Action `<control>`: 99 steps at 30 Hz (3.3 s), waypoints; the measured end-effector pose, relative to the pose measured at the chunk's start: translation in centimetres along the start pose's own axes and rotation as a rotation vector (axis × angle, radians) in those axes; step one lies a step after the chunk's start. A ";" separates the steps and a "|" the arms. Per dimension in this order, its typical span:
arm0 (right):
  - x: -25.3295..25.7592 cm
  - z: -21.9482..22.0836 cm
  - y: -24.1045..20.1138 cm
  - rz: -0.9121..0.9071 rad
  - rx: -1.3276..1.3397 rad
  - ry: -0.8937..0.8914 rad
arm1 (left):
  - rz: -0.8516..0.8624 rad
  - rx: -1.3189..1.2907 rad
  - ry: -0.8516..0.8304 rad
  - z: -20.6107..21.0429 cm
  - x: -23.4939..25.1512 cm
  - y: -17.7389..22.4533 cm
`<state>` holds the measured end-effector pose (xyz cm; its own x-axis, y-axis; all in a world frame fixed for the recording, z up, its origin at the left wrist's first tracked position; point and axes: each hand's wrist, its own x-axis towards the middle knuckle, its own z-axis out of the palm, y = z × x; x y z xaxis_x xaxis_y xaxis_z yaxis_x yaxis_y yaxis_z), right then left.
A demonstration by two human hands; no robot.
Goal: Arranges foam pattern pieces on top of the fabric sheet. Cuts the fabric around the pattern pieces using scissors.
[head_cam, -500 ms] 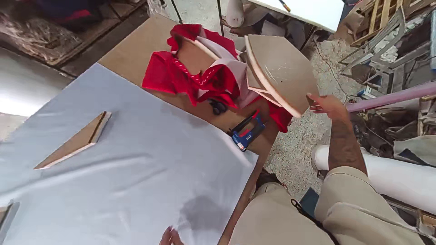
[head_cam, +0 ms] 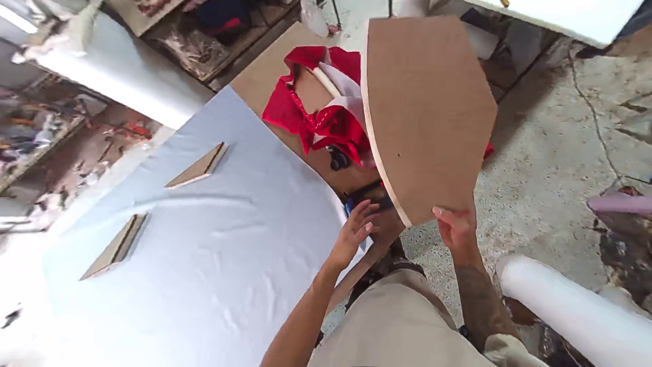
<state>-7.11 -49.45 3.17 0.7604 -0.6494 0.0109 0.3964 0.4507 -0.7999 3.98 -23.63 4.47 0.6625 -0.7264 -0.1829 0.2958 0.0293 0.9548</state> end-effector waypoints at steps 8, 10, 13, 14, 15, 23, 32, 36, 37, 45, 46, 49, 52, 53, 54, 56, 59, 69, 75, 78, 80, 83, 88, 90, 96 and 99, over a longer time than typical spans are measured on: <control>-4.6 4.6 4.5 0.380 0.196 -0.413 | 0.172 -0.442 0.294 -0.7 -5.8 1.4; -5.4 6.6 5.5 0.461 0.180 -0.498 | 0.239 -0.500 0.329 -1.8 -8.4 1.8; -7.9 11.1 7.7 0.568 0.119 -0.582 | 0.291 -0.527 0.423 -4.8 -13.7 2.0; -9.1 12.4 8.5 0.609 0.097 -0.586 | 0.306 -0.538 0.465 -5.7 -15.5 1.7; -10.4 13.6 9.3 0.649 0.074 -0.595 | 0.321 -0.550 0.513 -6.6 -17.2 1.4; -25.2 26.5 20.4 0.801 -0.198 -0.951 | 0.455 -0.673 0.930 -16.7 -37.4 -3.2; -36.9 29.2 29.9 0.729 -0.985 -1.670 | 0.436 -0.670 1.334 -32.0 -69.2 -14.0; -38.1 26.6 30.2 0.752 -1.159 -1.495 | 0.402 -0.656 1.417 -39.4 -76.2 -15.8; -38.2 26.2 30.0 0.747 -1.185 -1.450 | 0.407 -0.639 1.415 -41.2 -77.1 -15.5; -35.8 26.6 27.8 0.732 -1.413 -1.361 | -0.301 -0.140 1.809 -47.8 -79.4 -14.0; -35.2 26.7 27.5 0.716 -1.429 -1.332 | -0.390 0.064 1.873 -46.5 -79.4 -14.2; -33.9 26.1 26.5 0.655 -1.429 -1.213 | -0.428 0.564 1.915 -40.4 -77.4 -13.5; -32.3 24.8 24.7 0.605 -1.375 -1.052 | -0.294 0.512 1.842 -33.5 -71.4 -14.7; -31.1 24.0 23.6 0.568 -1.341 -0.931 | -0.234 0.478 1.758 -31.5 -68.5 -15.3; -29.4 22.9 22.2 0.516 -1.292 -0.765 | -0.175 0.460 1.638 -29.6 -65.1 -15.6; -25.2 20.4 18.9 0.403 -1.133 -0.358 | -0.063 0.435 1.339 -26.0 -58.8 -14.9; -17.2 15.6 13.4 0.198 -0.909 0.154 | 0.074 0.491 0.762 -21.9 -52.4 -13.4; 8.4 1.8 0.7 0.088 -1.084 0.458 | -0.238 1.073 0.375 -24.1 -39.2 -5.3; 15.7 2.8 2.2 0.187 -0.929 0.666 | -0.122 1.096 0.477 -19.6 -26.8 -3.4; 17.0 3.8 3.5 0.076 -0.568 0.620 | -0.156 1.036 0.270 -15.8 -21.9 -4.5; 17.7 4.8 4.6 0.104 -0.272 0.580 | -0.257 1.011 0.128 -13.5 -20.1 -5.1; 18.6 5.4 5.3 0.156 0.058 0.518 | -0.318 1.032 0.032 -11.7 -18.0 -5.5; 13.6 3.7 5.1 0.110 0.069 0.346 | -0.295 1.032 0.067 -10.9 -16.6 -5.3; 11.5 2.2 4.6 0.020 0.094 0.245 | -0.242 1.010 0.112 -10.8 -16.0 -5.2; 5.6 2.3 3.4 0.117 0.110 -0.047 | -0.126 0.576 0.168 -9.4 -11.8 -3.5; 1.2 7.0 5.8 0.350 0.054 -0.203 | -0.096 0.070 0.187 -6.7 -10.2 -1.8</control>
<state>-0.28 -43.28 2.74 0.9381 -0.3194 -0.1341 0.1178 0.6581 -0.7436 1.30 -11.65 3.04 0.7518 -0.5831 -0.3079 0.3195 -0.0863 0.9437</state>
